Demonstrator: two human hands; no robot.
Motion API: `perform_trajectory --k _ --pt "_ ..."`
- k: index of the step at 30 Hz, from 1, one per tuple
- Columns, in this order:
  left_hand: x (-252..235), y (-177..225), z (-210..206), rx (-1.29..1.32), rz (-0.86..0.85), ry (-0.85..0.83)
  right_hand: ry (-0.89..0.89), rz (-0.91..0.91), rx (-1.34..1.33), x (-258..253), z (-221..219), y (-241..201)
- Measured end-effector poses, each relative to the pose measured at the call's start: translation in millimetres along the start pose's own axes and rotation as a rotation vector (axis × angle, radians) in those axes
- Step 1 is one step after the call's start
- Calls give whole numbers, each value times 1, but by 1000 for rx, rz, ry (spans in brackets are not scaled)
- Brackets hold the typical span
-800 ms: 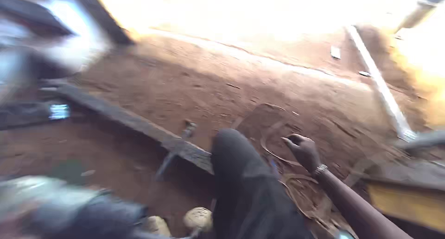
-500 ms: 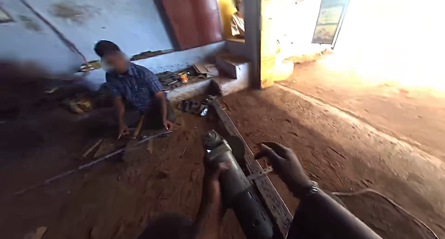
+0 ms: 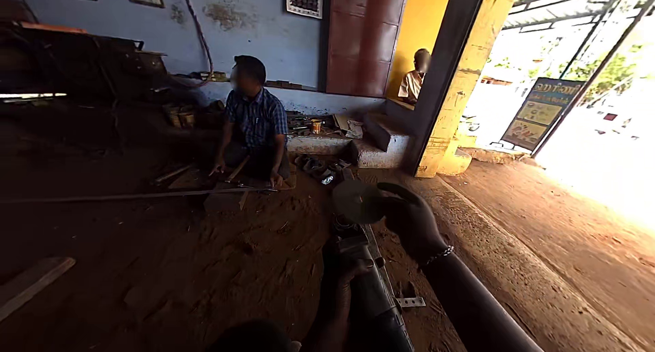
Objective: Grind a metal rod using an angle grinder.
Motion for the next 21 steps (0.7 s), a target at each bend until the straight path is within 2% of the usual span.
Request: perform_trajectory --k 2,5,21 --pt "-2 0 3 13 -10 14 -110 -19 144 2 -26 2" --pt "0 3 6 22 -18 50 -108 -79 169 2 -39 12" --pt "0 4 9 21 -12 134 -91 -134 311 -2 -35 18"
Point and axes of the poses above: each hand's wrist, its own x-axis away from the middle knuckle, its own z-axis out of the back of the hand, y = z × x, the point moved 8 cm from there along -x, towards the middle knuckle, and after that the axes turned 7 degrees about -y, right-handed, at the moved point
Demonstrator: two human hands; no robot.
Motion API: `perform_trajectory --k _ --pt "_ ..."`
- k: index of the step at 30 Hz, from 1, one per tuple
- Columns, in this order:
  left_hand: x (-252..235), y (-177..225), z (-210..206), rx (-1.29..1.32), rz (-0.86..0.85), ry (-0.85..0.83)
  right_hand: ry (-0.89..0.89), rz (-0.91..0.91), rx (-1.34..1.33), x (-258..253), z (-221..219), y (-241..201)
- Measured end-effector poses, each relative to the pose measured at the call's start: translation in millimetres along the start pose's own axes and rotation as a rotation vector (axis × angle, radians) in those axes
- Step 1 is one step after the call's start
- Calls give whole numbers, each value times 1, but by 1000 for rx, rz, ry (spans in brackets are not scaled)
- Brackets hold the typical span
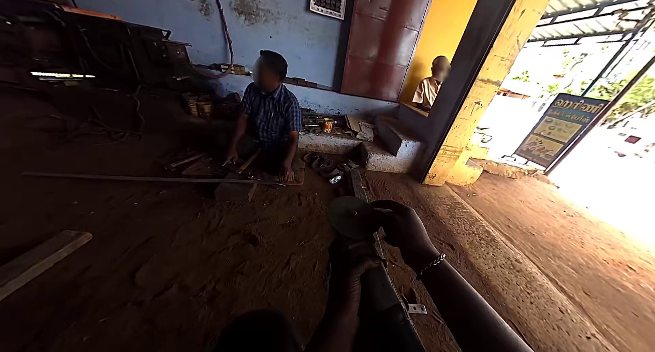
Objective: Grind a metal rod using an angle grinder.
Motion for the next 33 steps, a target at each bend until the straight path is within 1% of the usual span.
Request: perform_trajectory --k 2,4,6,7,9,11,13,14,16,18,19,21,22,24,26,30,33 --pt "0 -1 2 8 -6 23 59 -37 131 -4 13 8" --pt "0 1 4 8 -24 47 72 -70 402 -10 30 9" --pt "2 4 6 -28 -44 88 -41 -117 667 -5 37 9" --pt "3 6 7 -35 -52 106 -119 -122 721 0 34 8" --pt "0 8 8 11 -69 113 -237 -23 673 14 25 -1" --pt "-4 7 11 43 -91 118 -318 101 492 31 12 -11" --pt "-5 8 13 34 -121 137 -391 146 328 46 -3 -22" --pt "-5 9 14 21 -134 148 -397 171 325 51 -8 -26" --pt "-5 10 14 23 -148 158 -386 236 400 54 -15 -27" --pt "-4 10 12 54 -147 146 -323 313 479 54 -16 -24" --pt "-3 11 12 73 -146 143 -255 382 541 56 -16 -24" --pt "-1 14 12 85 -146 156 -107 586 649 66 -16 -26" --pt "0 15 12 83 -141 163 -89 667 661 72 -18 -26" --pt "0 17 15 64 -132 187 -156 737 629 84 -24 -24" --pt "-1 19 19 38 -133 196 -232 716 606 88 -28 -23" --pt "1 19 20 20 -147 195 -367 502 612 77 -26 -22" --pt "2 19 17 14 -166 176 -454 371 658 66 -25 -35"
Point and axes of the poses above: each hand's wrist, its own x-axis away from the middle knuckle, its own z-axis out of the back of the hand, y = z × x, the point moved 8 cm from there along -x, towards the middle knuckle, and after that the axes turned 7 degrees about -y, right-handed, at the moved point
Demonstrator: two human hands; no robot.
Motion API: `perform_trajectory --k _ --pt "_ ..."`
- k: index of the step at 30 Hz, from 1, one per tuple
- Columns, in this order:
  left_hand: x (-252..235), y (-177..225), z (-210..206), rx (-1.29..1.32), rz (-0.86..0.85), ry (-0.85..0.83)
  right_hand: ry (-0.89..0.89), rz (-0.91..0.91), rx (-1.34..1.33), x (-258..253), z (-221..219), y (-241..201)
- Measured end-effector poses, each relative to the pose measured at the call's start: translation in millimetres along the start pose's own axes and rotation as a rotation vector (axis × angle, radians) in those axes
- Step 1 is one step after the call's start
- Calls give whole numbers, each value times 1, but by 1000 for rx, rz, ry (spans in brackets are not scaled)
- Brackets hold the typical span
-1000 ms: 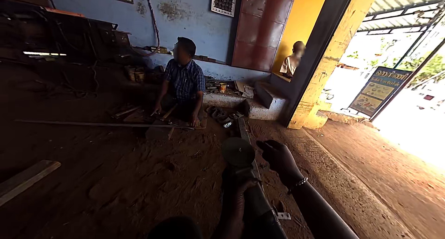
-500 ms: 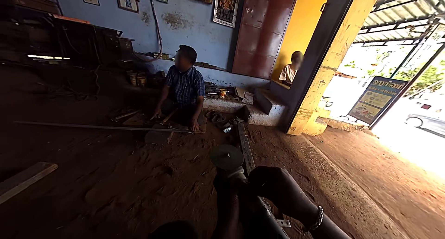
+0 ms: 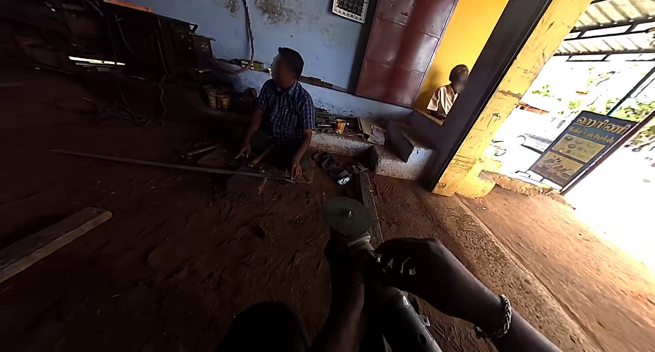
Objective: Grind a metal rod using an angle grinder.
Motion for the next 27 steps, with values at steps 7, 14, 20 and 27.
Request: perform_trajectory --k 7,14,20,27 --pt "-3 -2 -7 44 41 -66 58 208 282 -49 56 -32" --pt "-1 0 -9 37 50 -59 155 233 259 -92 53 -42" --pt "-1 4 -10 65 40 -55 48 287 298 -109 28 -31" --pt "0 2 -9 44 49 -52 -156 170 429 -118 30 -40"
Point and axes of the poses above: each hand's wrist, its own x-axis away from the middle knuckle, its own z-axis out of the back of the hand, y = z × x, the point moved 8 cm from there along -x, towards the middle knuckle, and after that the axes turned 7 degrees about -y, right-handed, at the moved point
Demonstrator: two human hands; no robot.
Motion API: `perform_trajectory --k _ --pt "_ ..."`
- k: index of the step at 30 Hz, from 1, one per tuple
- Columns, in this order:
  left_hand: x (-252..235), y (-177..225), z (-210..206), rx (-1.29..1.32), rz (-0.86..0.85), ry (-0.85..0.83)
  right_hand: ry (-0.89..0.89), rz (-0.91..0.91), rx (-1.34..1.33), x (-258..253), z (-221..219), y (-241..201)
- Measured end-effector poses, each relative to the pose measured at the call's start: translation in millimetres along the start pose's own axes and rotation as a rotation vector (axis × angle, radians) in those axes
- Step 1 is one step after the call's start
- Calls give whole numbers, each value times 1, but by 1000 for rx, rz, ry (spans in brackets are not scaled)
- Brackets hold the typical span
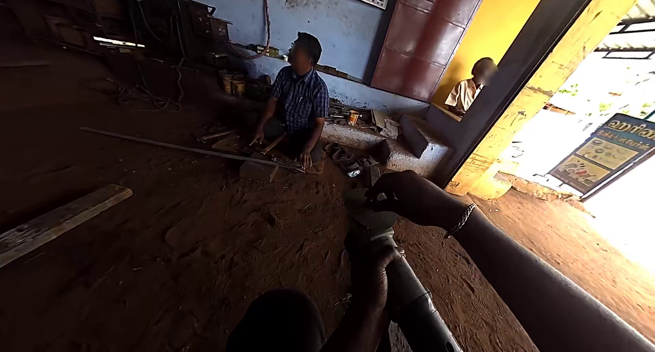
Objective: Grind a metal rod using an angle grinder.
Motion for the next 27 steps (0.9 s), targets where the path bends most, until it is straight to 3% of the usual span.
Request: perform_trajectory --k 6,14,17,19,22,27 --pt "0 -2 -2 -6 0 -18 -118 -98 47 -7 5 6" --pt "0 0 -3 -49 -9 -22 -121 -337 177 -7 0 28" --pt "-1 0 -2 -51 -8 -22 57 -170 117 -1 15 19" --pt "-1 0 -1 -47 -6 -19 72 -55 50 1 16 13" --pt "-2 -2 -1 -44 2 -13 11 -56 56 3 9 14" --pt "-2 -1 -1 -32 2 5 74 -54 100 7 10 16"
Point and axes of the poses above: each hand's wrist, its own x-axis away from the middle knuckle, its own z-axis out of the back of the hand, y = z × x, the point moved 8 cm from there along -x, towards the middle knuckle, and after that the axes turned 7 degrees about -y, right-handed, at the moved point
